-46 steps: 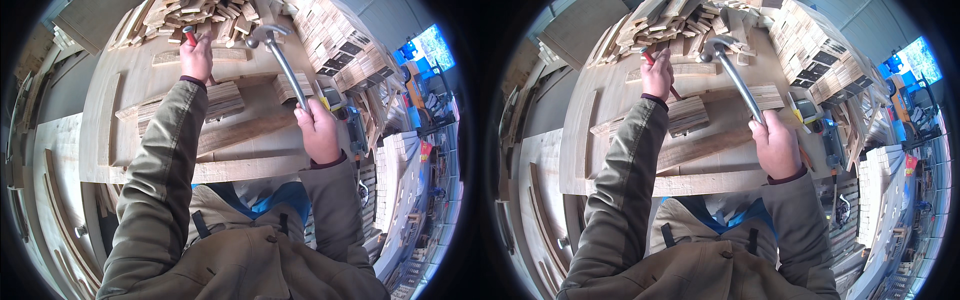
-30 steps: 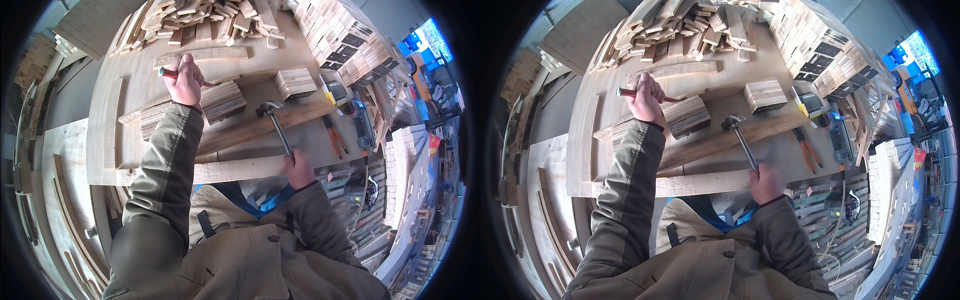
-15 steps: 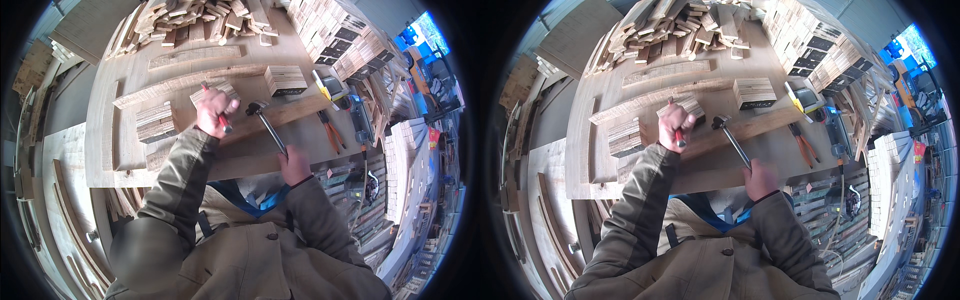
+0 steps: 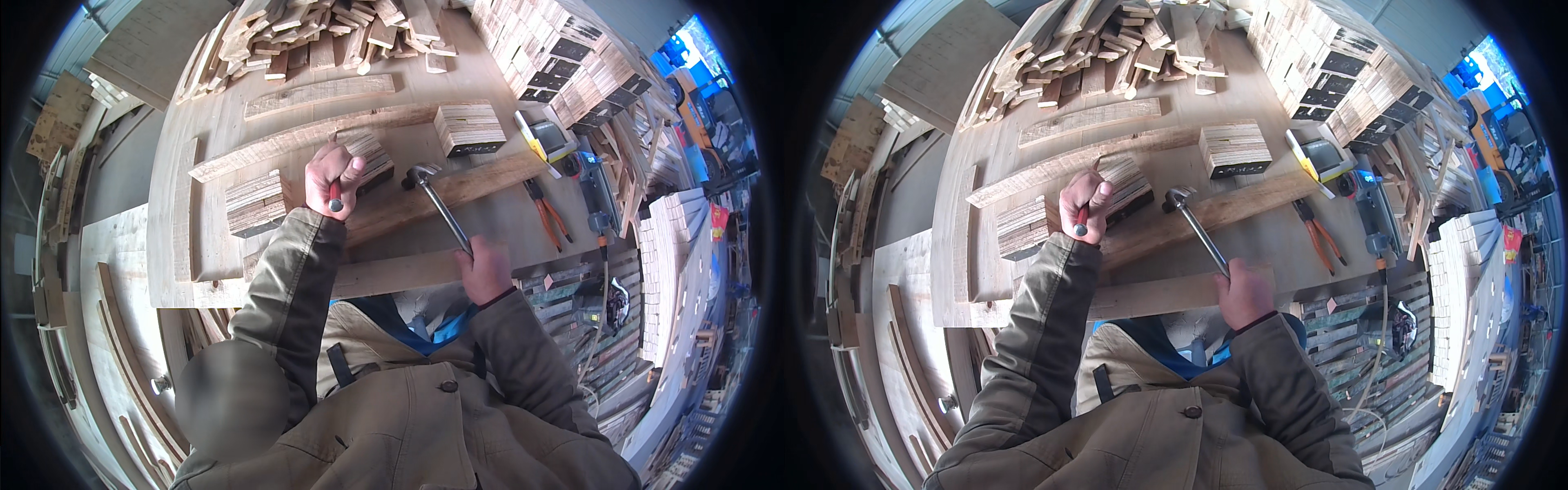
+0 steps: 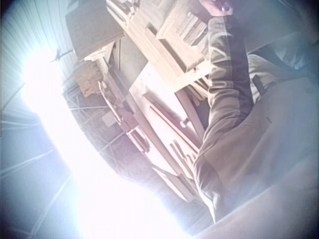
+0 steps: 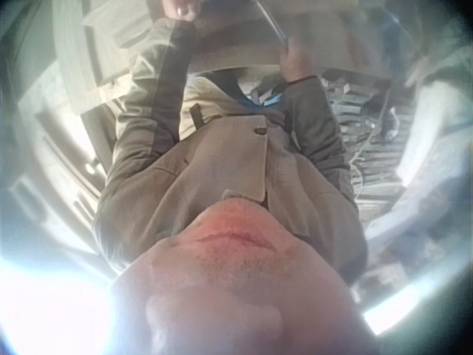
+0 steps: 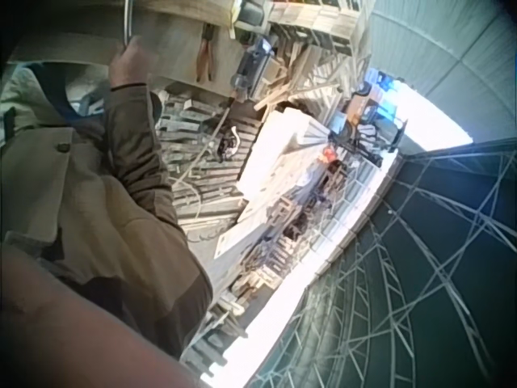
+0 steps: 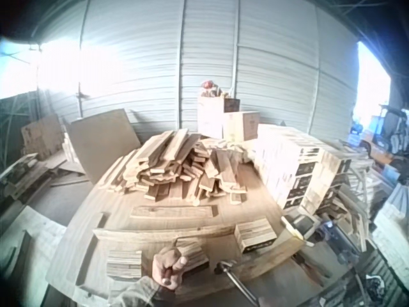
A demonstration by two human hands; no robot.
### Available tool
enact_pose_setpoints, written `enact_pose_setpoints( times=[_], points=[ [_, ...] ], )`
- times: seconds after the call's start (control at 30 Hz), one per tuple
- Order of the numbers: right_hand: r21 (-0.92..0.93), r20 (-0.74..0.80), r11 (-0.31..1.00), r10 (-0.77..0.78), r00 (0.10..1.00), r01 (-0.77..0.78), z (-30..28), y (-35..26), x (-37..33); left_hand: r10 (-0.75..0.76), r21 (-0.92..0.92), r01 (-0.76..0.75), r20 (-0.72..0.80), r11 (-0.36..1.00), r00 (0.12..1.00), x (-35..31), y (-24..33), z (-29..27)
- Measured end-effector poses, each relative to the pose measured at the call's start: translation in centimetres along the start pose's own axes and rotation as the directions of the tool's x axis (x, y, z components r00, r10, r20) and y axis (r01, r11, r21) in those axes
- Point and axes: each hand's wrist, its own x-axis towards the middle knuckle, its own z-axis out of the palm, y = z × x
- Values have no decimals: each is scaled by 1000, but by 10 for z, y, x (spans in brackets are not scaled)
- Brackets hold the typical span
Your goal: The person assembles small wooden frames by placing nails with a nail set and hammering them into pre-drilled holes. They repeatedly pick up nails, position them, and strike with a hammer, then use pliers to pull out a nail from a frame.
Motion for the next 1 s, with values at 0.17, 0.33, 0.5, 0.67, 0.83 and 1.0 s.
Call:
enact_pose_setpoints(
  times=[0.17,0.33,0.5,0.67,0.83,1.0],
  points=[
    [15,20,1000,12,1000,-13,-4,-5,0,-38,-116,31,-55,993,998,-4,-3,-2],
    [24,11,1000,-7,1000,7,-3,-5,0,-68,-134,50,-126,990,990,-7,-1,-3],
    [29,18,1000,-3,1000,2,-2,-3,0,-223,-310,147,-226,939,948,-10,-7,-9],
    [49,13,999,4,1000,-4,0,-3,0,-273,-326,178,-274,929,922,-11,-13,-12],
    [5,0,1000,-14,1000,14,0,-3,0,-236,-289,155,-272,945,933,-11,-9,-10],
    [-15,3,1000,-1,1000,1,0,-4,0,-131,-288,61,-232,956,964,-12,-3,-7]
  ],
)
